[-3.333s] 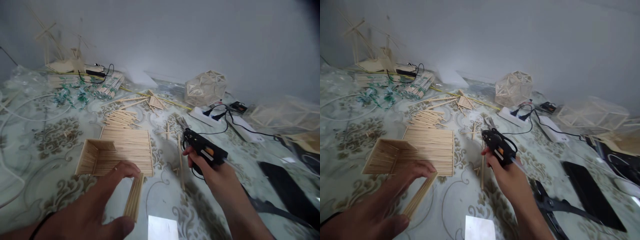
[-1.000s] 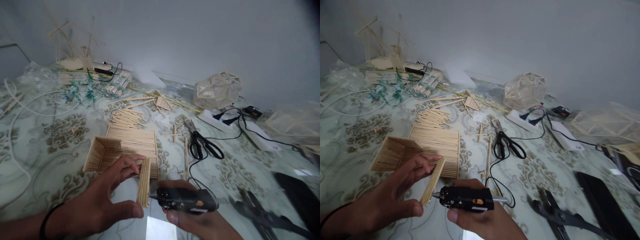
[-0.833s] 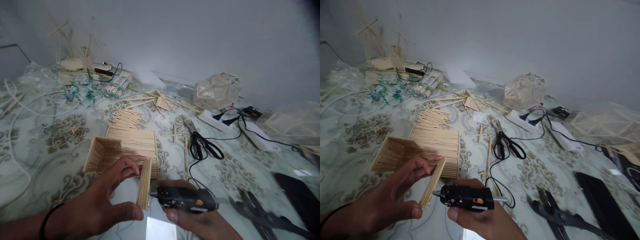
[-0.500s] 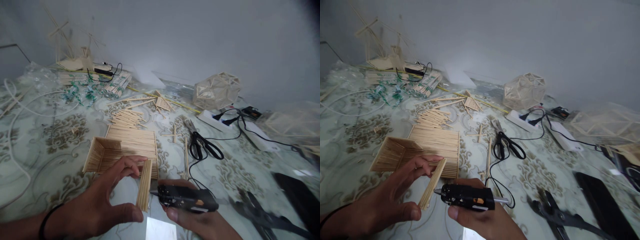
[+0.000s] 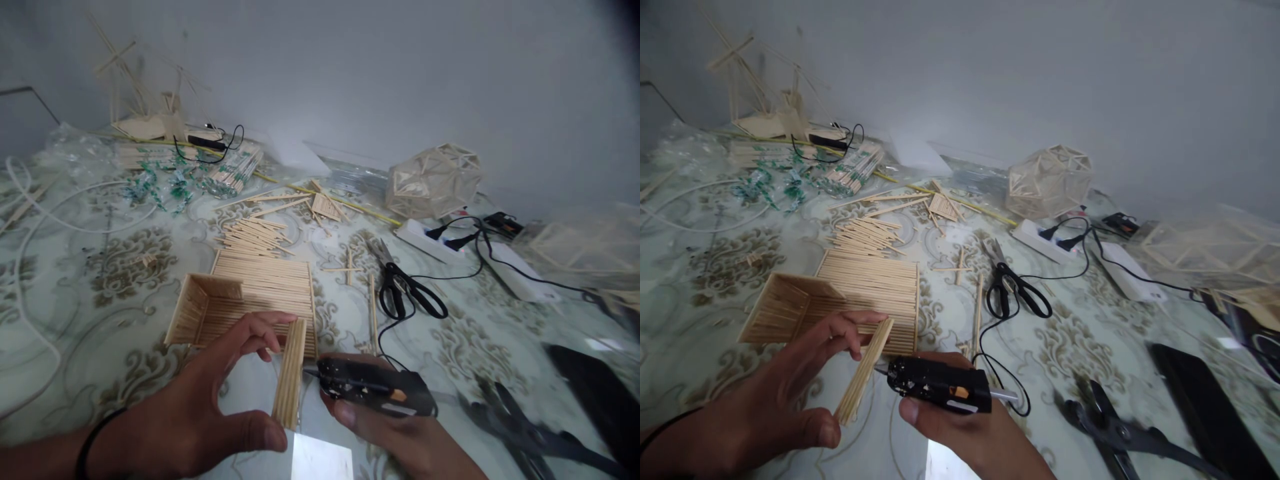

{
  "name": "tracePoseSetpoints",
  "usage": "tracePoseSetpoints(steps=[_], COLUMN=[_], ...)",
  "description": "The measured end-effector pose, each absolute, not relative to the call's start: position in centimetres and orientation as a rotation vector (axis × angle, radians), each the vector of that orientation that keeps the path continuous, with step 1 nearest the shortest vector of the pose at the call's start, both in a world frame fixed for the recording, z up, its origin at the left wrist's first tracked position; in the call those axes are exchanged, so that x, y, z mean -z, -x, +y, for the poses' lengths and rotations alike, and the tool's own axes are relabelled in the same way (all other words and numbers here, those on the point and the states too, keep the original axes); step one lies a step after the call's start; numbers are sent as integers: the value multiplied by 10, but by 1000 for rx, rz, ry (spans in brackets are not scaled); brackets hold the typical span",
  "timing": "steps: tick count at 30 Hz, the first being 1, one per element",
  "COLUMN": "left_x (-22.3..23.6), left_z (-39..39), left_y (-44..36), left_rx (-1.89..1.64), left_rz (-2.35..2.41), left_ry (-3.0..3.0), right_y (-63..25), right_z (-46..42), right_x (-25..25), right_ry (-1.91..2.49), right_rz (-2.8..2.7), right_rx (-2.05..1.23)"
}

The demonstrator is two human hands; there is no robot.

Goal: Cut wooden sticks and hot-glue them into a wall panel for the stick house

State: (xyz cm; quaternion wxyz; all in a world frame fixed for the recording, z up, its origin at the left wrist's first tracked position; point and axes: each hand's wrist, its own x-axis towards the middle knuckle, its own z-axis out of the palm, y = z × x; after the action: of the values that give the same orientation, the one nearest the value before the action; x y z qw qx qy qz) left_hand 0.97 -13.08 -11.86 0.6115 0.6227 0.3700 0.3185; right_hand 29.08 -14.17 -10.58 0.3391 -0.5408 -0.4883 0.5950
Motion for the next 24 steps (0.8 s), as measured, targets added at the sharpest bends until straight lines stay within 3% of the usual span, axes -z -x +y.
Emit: tracePoseSetpoints(steps=[24], left_x=[119], left_z=[-133], left_y=[-9], left_rx=[-694], left_rz=[895], left_ry=[-1416], right_y=[-285], right_z=[-138], right_x=[107], right_ry=[1521], right_rz=[-1136], right_rx=[-1529])
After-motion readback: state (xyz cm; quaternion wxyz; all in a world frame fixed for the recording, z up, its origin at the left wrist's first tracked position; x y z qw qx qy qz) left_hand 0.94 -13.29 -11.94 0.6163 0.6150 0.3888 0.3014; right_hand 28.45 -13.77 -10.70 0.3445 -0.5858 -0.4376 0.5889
